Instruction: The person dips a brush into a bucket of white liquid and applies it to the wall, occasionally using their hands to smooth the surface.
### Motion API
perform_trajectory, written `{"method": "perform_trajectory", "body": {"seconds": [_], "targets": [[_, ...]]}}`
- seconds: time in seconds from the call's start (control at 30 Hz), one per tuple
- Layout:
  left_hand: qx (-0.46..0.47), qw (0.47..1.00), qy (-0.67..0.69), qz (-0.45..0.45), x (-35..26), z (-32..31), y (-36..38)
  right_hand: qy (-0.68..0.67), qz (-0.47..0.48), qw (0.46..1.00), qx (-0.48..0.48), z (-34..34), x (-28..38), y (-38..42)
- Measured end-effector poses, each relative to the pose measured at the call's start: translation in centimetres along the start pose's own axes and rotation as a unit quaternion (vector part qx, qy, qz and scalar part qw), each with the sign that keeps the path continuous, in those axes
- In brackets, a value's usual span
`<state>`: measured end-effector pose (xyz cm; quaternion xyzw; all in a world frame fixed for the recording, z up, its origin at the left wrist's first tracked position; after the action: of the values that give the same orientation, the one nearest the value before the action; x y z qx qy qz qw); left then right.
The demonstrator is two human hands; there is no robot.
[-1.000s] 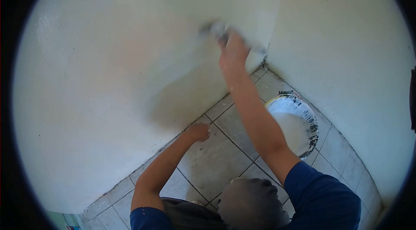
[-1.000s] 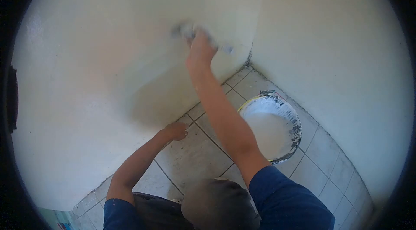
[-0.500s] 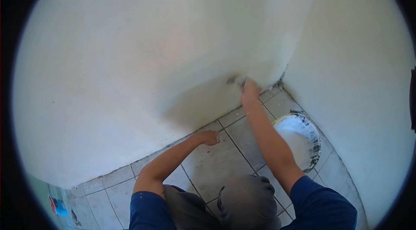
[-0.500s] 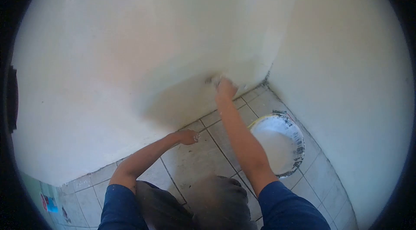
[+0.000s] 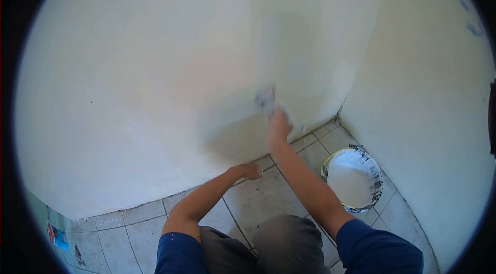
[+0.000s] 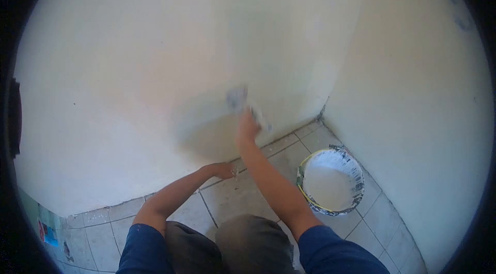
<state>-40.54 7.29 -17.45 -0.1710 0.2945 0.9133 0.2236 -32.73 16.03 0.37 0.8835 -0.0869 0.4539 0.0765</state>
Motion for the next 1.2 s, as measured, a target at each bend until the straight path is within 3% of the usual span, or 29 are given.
{"method": "perform_trajectory", "body": {"seconds": [0.07, 0.17, 0.2, 0.23, 0.27, 0.3, 0.33, 0.37, 0.43, 0.53, 0.57, 0.6, 0.7, 0.73, 0.8, 0.83, 0.9, 0.93, 1.0, 1.03, 1.1, 1.17, 1.2], "targets": [[0.007, 1.0, 0.013, 0.011, 1.8, -1.4, -0.5, 0.069, -0.147, 0.986, -0.035, 6.4, -8.0, -0.1], [0.014, 0.997, 0.041, 0.057, 3.8, -1.3, 0.3, -0.028, -0.165, 0.986, -0.027, 2.1, -1.5, 2.7], [0.018, 0.996, 0.043, 0.072, 3.6, -1.2, 0.9, 0.314, 0.018, 0.948, 0.055, -0.6, 1.7, -0.3], [0.023, 0.995, 0.046, 0.085, 3.5, -1.4, 1.4, 0.609, 0.197, 0.759, 0.121, -5.4, 4.0, -2.5], [0.018, 0.995, 0.056, 0.084, 4.1, -1.9, 1.2, 0.397, 0.154, 0.891, 0.154, -8.6, 9.8, -0.6], [0.012, 0.994, 0.067, 0.081, 5.1, -2.5, 0.5, -0.01, 0.086, 0.979, 0.187, -11.9, 15.8, 1.6], [0.004, 0.994, 0.08, 0.077, 5.5, -2.4, -0.1, -0.261, 0.046, 0.947, 0.18, -15.1, 21.8, 3.8], [0.021, 0.995, 0.072, 0.067, 5.0, -1.7, -0.2, -0.28, 0.08, 0.921, 0.26, -17.8, 26.4, 5.1], [0.053, 0.995, 0.062, 0.049, 3.4, -1.2, 0.6, -0.318, 0.132, 0.913, 0.221, -19.5, 31.4, 7.9], [0.011, 0.996, 0.071, 0.045, 4.8, -1.7, -0.9, -0.269, 0.106, 0.95, 0.119, -18.0, 24.5, 4.0], [-0.002, 0.997, 0.064, 0.04, 5.4, -1.9, -1.6, -0.229, 0.063, 0.97, 0.048, -15.5, 18.1, 1.2], [-0.007, 0.996, 0.077, 0.055, 4.4, -1.1, -0.6, -0.203, 0.054, 0.977, 0.033, -12.0, 14.3, 3.1], [-0.04, 0.994, 0.073, 0.068, 1.7, 1.8, 2.7, 0.067, 0.02, 0.997, 0.011, 1.1, -3.7, -0.5], [-0.054, 0.996, 0.045, 0.049, 2.7, 1.4, 2.1, 0.001, -0.152, 0.988, 0.0, 4.5, -7.3, 1.5], [-0.046, 0.997, -0.016, 0.054, 3.5, 0.9, 3.4, 0.156, -0.126, 0.976, 0.089, 5.8, -5.4, 3.2], [-0.017, 0.996, -0.042, 0.074, 2.1, 1.4, 5.8, 0.203, 0.011, 0.976, 0.077, 4.9, -2.1, 2.7], [0.034, 0.996, -0.028, 0.075, -0.5, 0.6, 9.2, 0.299, 0.243, 0.92, 0.073, 0.4, 5.5, 2.9], [0.048, 0.997, 0.003, 0.061, -1.0, 0.0, 10.3, 0.342, 0.356, 0.864, 0.105, -3.3, 10.7, 3.8], [-0.047, 0.992, 0.115, -0.01, -1.5, -1.0, 12.3, 0.373, 0.559, 0.719, 0.177, -10.9, 19.1, 8.0], [-0.089, 0.984, 0.151, -0.011, -1.7, -1.3, 13.6, 0.418, 0.61, 0.65, 0.173, -13.8, 22.2, 11.1], [-0.173, 0.96, 0.218, -0.008, -1.9, -1.9, 16.3, 0.128, 0.527, 0.722, 0.429, -18.3, 24.7, 17.9], [-0.262, 0.914, 0.308, 0.039, 0.1, -3.8, 16.9, 0.267, 0.655, 0.557, 0.435, -20.0, 19.4, 20.0], [-0.304, 0.885, 0.348, 0.063, 0.9, -5.0, 17.2, 0.303, 0.657, 0.505, 0.47, -19.5, 14.6, 20.7]]}}
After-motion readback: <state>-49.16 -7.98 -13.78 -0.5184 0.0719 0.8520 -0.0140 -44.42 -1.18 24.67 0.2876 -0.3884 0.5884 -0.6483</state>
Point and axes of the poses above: each hand's wrist, its own y-axis away from the middle knuckle, its own z-axis out of the back of the hand, x = y × z, the point moved 8 cm from there along -y, towards the middle knuckle, and after that the axes turned 2 degrees about x, right-handed, at the moved point
